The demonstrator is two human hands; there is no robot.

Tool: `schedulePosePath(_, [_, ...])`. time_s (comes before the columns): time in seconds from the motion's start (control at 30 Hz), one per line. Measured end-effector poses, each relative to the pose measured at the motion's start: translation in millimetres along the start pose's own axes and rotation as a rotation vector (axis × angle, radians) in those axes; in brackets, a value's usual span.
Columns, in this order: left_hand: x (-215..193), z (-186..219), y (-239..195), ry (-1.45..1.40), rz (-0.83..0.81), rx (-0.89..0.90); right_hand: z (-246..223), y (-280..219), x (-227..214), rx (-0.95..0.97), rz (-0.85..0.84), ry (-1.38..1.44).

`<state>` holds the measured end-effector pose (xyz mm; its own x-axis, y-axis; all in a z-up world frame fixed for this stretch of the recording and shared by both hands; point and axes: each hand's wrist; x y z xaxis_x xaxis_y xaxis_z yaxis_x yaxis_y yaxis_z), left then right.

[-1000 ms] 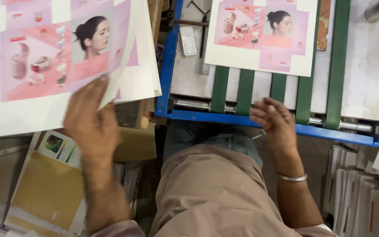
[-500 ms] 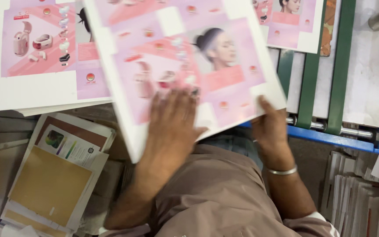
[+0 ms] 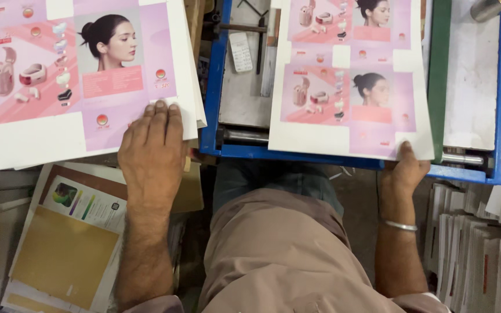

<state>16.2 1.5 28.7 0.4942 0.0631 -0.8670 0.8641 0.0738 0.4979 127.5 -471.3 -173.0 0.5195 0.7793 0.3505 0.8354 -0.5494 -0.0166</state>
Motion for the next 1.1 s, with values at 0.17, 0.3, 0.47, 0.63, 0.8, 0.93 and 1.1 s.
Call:
schedulePosePath(0.17, [-2.4, 1.3, -3.7, -0.065, 0.048, -0.019, 6.9, -38.3, -27.1, -0.044, -0.031, -0.095])
schedulePosePath(0.3, [0.7, -1.0, -6.5, -0.015, 0.124, -0.01, 4.5, -68.1, -33.7, 0.043, 0.057, -0.087])
schedulePosePath(0.47, [4.8, -7.2, -11.1, 0.005, 0.142, -0.013, 5.1, -70.5, -20.4, 0.045, 0.036, -0.058])
schedulePosePath(0.63, [9.2, -9.0, -14.4, 0.007, 0.121, -0.03, 18.0, -40.4, 4.6, 0.022, -0.049, 0.035])
schedulePosePath(0.8, [10.1, -8.5, -15.0, -0.001, 0.111, -0.05, 37.1, -5.5, 32.2, 0.08, 0.049, 0.048])
schedulePosePath(0.93, [11.2, -9.1, -16.9, -0.016, 0.103, -0.058, 40.4, 13.7, 40.1, 0.19, -0.026, 0.071])
schedulePosePath(1.1, [7.5, -9.1, -17.9, -0.058, 0.047, -0.038, 29.8, 25.3, 33.5, 0.298, -0.17, -0.04])
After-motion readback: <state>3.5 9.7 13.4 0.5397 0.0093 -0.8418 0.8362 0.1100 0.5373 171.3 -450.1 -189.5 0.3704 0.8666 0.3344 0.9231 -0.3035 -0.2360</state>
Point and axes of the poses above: each hand's wrist, its own y-axis towards the middle knuckle, its own x-axis out of the palm, z = x × y, and after that the axes turned 10 degrees about -x, right-handed
